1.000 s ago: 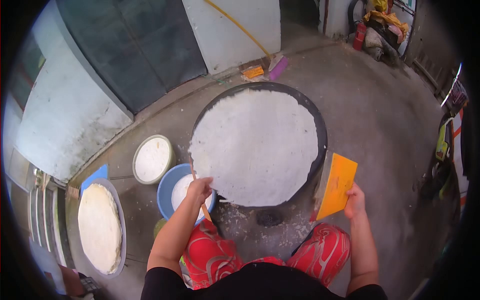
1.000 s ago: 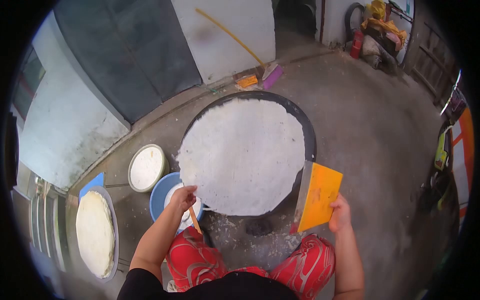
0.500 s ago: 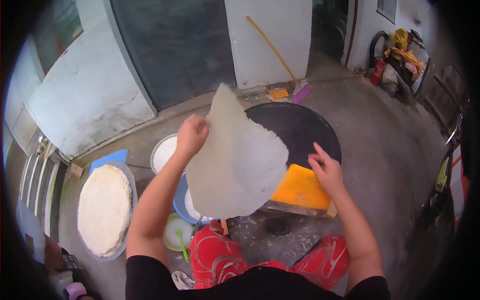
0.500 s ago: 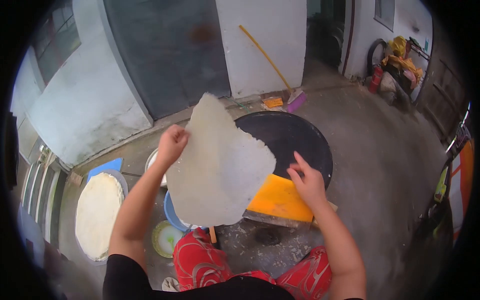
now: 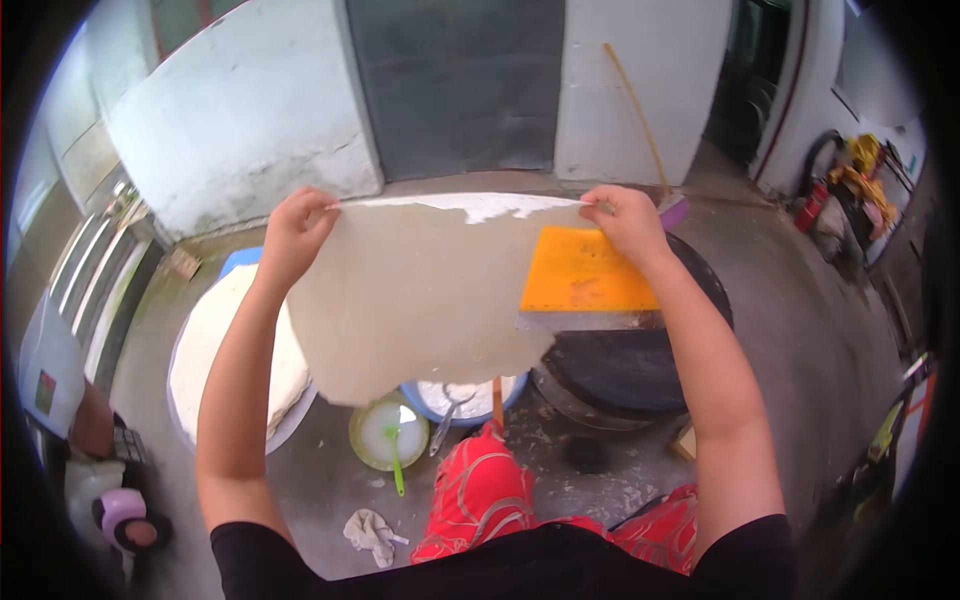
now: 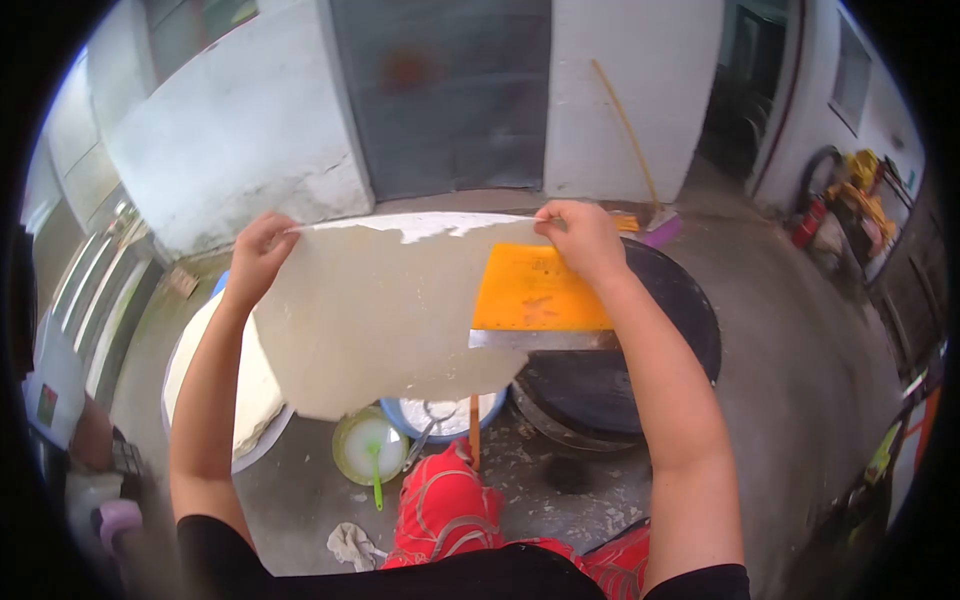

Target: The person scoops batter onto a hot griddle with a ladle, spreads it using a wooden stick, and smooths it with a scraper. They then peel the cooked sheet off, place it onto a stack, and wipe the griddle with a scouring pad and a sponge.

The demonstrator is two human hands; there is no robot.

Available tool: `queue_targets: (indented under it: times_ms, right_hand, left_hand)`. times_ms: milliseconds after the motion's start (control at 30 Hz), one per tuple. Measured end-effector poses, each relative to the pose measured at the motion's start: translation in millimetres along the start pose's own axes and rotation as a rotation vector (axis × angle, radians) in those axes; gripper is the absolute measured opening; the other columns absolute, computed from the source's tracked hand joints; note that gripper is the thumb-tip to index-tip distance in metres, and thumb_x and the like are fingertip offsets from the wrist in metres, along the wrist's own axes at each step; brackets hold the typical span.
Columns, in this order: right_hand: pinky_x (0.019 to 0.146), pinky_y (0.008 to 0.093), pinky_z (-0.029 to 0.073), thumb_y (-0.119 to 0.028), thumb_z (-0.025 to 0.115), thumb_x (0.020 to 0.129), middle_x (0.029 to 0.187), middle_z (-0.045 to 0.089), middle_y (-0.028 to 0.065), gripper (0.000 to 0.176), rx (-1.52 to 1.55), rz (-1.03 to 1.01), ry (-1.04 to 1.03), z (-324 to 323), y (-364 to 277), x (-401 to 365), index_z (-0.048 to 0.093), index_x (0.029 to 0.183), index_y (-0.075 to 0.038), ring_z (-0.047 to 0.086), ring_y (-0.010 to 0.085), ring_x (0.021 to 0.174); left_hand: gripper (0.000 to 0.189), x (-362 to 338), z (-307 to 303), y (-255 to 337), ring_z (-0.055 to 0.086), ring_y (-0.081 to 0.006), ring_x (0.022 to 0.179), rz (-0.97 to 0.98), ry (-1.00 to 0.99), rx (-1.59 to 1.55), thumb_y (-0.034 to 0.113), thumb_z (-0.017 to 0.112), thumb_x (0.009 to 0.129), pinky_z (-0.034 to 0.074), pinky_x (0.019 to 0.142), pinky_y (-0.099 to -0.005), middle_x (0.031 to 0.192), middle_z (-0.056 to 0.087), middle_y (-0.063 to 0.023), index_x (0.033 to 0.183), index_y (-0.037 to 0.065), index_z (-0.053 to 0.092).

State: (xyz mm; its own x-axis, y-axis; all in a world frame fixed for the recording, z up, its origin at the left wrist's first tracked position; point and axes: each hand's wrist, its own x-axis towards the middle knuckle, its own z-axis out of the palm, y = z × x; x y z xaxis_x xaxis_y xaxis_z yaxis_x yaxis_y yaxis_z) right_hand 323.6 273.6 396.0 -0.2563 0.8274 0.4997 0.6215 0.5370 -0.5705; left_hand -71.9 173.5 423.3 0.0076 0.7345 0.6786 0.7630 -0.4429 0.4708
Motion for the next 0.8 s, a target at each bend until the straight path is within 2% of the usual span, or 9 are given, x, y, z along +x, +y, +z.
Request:
queue_targets:
  times_ms: [133,200,267,300,333,400,500,667,800]
  right_hand:
    - [0.067,0.0385,0.045,-0.020,0.056,0.080,0.082,0.061,0.0125,0.013,-0.102,-0.395,0.081,35,-84,42,0.061,0.084,-0.009,0.058,0.0306,0.079]
    - [0.066,0.0364,0.045,-0.017,0.055,0.081,0.080,0.061,0.0117,0.011,-0.102,-0.549,0.254,49,-133,56,0.061,0.084,-0.009,0.058,0.0300,0.077]
    - [0.066,0.0351,0.046,-0.015,0.055,0.080,0.081,0.061,0.0114,0.010,0.018,-0.585,0.265,54,-180,52,0.061,0.085,-0.009,0.058,0.0293,0.077]
    - [0.066,0.0338,0.047,-0.013,0.055,0.080,0.082,0.062,0.0111,0.009,0.117,-0.609,0.288,64,-196,49,0.062,0.086,-0.010,0.059,0.0287,0.077]
    - [0.066,0.0338,0.047,-0.013,0.055,0.080,0.082,0.062,0.0111,0.009,0.144,-0.620,0.267,81,-205,44,0.062,0.086,-0.010,0.059,0.0287,0.077]
    - [0.067,0.0318,0.048,-0.010,0.057,0.079,0.086,0.063,0.0102,0.011,0.423,-0.630,0.206,115,-218,28,0.062,0.089,-0.010,0.060,0.0270,0.077]
    - [0.070,0.0323,0.049,-0.011,0.059,0.079,0.099,0.062,0.0107,0.017,0.491,-0.579,-0.058,175,-223,-10,0.062,0.096,-0.011,0.061,0.0267,0.081]
    - [0.072,0.0322,0.050,-0.012,0.060,0.079,0.111,0.058,0.0113,0.032,0.451,-0.477,-0.320,231,-183,-63,0.058,0.110,-0.014,0.059,0.0272,0.092]
    - [0.065,0.0273,0.050,-0.008,0.061,0.078,0.109,0.059,0.0096,0.035,0.331,-0.266,-0.375,206,-131,-72,0.057,0.112,-0.011,0.061,0.0211,0.088]
  left_hand:
    - [0.016,5,-40,-97,0.054,-0.0307,0.078,-0.022,0.220,0.569,0.012,0.062,0.075,0.044,0.075,-0.0339,0.091,0.062,-0.0068,0.089,0.004,0.063]
    - [0.015,11,-81,-98,0.057,-0.0253,0.076,-0.142,0.325,0.439,0.010,0.062,0.076,0.045,0.073,-0.0307,0.089,0.064,-0.0054,0.090,0.005,0.065]
    - [0.015,2,-129,-99,0.059,-0.0165,0.075,-0.260,0.524,0.007,0.008,0.061,0.077,0.045,0.069,-0.0273,0.086,0.065,-0.0042,0.091,0.006,0.065]
    - [0.016,-9,-155,-96,0.057,-0.0098,0.077,-0.073,0.610,0.172,0.005,0.059,0.079,0.044,0.068,-0.0239,0.087,0.065,-0.0042,0.094,0.005,0.065]
    - [0.017,-27,-166,-55,0.058,-0.0111,0.080,-0.134,0.672,0.255,0.005,0.059,0.079,0.045,0.072,-0.0241,0.092,0.065,-0.0071,0.096,0.003,0.064]
    - [0.022,-78,-193,-56,0.058,-0.0134,0.088,-0.169,0.779,0.230,0.001,0.054,0.079,0.044,0.079,-0.0245,0.098,0.063,-0.0083,0.100,0.000,0.062]
    - [0.037,-183,-206,-85,0.055,-0.0203,0.103,-0.131,0.780,0.550,-0.012,0.041,0.072,0.040,0.090,-0.0291,0.108,0.059,-0.0118,0.102,-0.001,0.059]
    - [0.028,-319,-165,-134,0.052,-0.0297,0.106,-0.439,0.680,0.752,-0.008,0.051,0.070,0.040,0.092,-0.0361,0.106,0.057,-0.0163,0.095,0.000,0.059]
    - [0.021,-389,-141,-179,0.050,-0.0297,0.106,-0.639,0.517,0.807,-0.005,0.054,0.069,0.040,0.091,-0.0376,0.104,0.056,-0.0134,0.088,0.001,0.060]
